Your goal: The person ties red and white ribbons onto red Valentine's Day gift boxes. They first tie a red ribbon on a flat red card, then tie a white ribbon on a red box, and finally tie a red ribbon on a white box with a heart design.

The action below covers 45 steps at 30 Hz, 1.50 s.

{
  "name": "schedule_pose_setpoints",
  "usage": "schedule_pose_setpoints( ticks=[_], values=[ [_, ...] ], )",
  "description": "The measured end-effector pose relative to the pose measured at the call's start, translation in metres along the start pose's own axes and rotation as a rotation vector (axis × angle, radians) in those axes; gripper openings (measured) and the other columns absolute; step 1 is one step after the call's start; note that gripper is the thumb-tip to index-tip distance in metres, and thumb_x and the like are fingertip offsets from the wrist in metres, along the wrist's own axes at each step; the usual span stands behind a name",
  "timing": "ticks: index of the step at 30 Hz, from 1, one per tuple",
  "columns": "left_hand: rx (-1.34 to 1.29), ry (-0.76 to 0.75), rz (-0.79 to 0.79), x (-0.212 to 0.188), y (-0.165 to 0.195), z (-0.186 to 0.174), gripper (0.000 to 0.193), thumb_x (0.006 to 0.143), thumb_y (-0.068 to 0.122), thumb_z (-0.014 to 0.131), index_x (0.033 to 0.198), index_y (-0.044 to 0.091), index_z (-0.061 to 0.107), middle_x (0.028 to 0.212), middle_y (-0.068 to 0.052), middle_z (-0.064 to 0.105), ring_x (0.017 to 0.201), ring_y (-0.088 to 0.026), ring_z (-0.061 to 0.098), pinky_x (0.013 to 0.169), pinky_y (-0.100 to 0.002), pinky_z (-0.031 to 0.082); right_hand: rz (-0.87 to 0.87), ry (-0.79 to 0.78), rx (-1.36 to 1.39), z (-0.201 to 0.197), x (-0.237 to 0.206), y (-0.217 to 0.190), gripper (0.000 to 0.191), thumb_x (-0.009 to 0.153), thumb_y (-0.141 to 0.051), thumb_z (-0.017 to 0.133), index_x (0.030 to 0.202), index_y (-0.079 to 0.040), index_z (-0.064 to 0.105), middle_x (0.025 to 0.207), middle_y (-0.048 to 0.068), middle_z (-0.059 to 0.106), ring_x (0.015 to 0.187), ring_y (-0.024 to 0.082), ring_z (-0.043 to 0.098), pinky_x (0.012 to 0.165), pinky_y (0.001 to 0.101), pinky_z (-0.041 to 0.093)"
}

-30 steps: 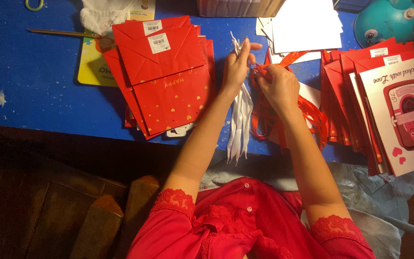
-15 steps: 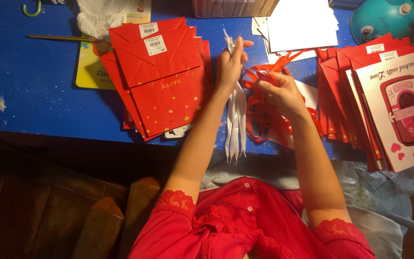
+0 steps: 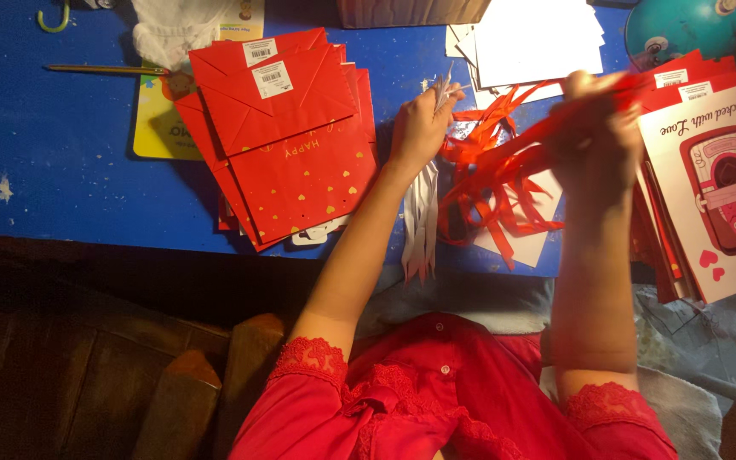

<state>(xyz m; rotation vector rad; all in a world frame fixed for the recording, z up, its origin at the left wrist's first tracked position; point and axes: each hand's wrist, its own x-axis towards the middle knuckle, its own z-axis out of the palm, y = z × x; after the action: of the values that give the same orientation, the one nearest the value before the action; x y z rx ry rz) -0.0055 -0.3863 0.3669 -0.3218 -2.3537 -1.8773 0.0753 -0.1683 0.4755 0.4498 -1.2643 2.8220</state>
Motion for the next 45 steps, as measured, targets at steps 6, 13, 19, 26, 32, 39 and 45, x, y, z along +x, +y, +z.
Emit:
schedule_pose_setpoints(
  ticks=[6,13,19,26,32,39,45],
  values=[
    [0.001,-0.037,-0.06,0.003,0.012,-0.007,0.03,0.102,0.031,0.057,0.107,0.008,0.076,0.063,-0.005,0.071,0.06,-0.017,0.074,0.058,-0.033,0.055,-0.099,0.117,-0.138,-0.006,0.014,-0.073,0.015,0.112,-0.023,0.058,0.102,-0.012,0.054,0.08,-0.003,0.045,0.061,0.006,0.043,0.052,0.021,0.036],
    [-0.004,-0.034,-0.054,0.001,0.012,-0.007,0.033,0.103,0.033,0.055,0.106,0.008,0.075,0.061,-0.005,0.071,0.057,-0.017,0.073,0.056,-0.033,0.053,-0.096,-0.055,-0.791,0.013,0.006,-0.123,0.008,0.105,-0.013,0.052,0.106,-0.006,0.056,0.083,0.001,0.053,0.065,0.011,0.053,0.058,0.0267,0.045],
    [-0.033,0.031,0.003,0.0,0.007,-0.004,0.032,0.105,0.032,0.056,0.104,0.007,0.074,0.061,-0.005,0.068,0.058,-0.014,0.07,0.058,-0.031,0.053,0.173,-0.058,-1.064,0.025,0.022,-0.04,0.015,0.099,-0.004,0.047,0.108,-0.001,0.058,0.085,0.004,0.059,0.069,0.015,0.061,0.062,0.0316,0.053],
    [-0.05,0.123,0.034,0.004,-0.006,0.0,0.03,0.104,0.03,0.059,0.104,0.004,0.075,0.079,-0.01,0.073,0.072,-0.018,0.074,0.065,-0.032,0.056,0.174,0.023,-1.875,0.023,0.019,0.083,0.036,0.096,-0.03,0.077,0.103,-0.001,0.056,0.081,0.024,0.069,0.075,0.046,0.065,0.063,0.0566,0.048],
    [-0.065,0.17,0.078,0.009,-0.01,0.0,0.032,0.106,0.03,0.058,0.104,0.004,0.075,0.1,-0.014,0.079,0.094,-0.021,0.078,0.076,-0.032,0.06,0.199,-0.062,-1.992,0.028,0.026,0.091,0.022,0.095,-0.025,0.069,0.092,-0.005,0.062,0.09,0.018,0.071,0.082,0.044,0.067,0.065,0.057,0.048],
    [-0.144,0.14,-0.079,0.007,0.001,-0.007,0.035,0.105,0.033,0.056,0.101,0.005,0.076,0.07,-0.006,0.067,0.061,-0.011,0.063,0.057,-0.029,0.052,0.177,0.025,-1.901,0.032,0.024,0.103,0.036,0.087,-0.035,0.074,0.088,-0.001,0.063,0.09,0.018,0.069,0.081,0.042,0.066,0.065,0.0544,0.049],
    [-0.163,0.15,-0.072,0.008,0.004,-0.01,0.035,0.106,0.034,0.056,0.101,0.006,0.077,0.061,-0.002,0.06,0.057,-0.008,0.058,0.054,-0.029,0.047,0.249,0.047,-1.752,0.019,0.022,0.11,0.027,0.087,-0.024,0.073,0.102,-0.002,0.068,0.09,0.016,0.069,0.084,0.035,0.068,0.072,0.0469,0.05]
  ],
)
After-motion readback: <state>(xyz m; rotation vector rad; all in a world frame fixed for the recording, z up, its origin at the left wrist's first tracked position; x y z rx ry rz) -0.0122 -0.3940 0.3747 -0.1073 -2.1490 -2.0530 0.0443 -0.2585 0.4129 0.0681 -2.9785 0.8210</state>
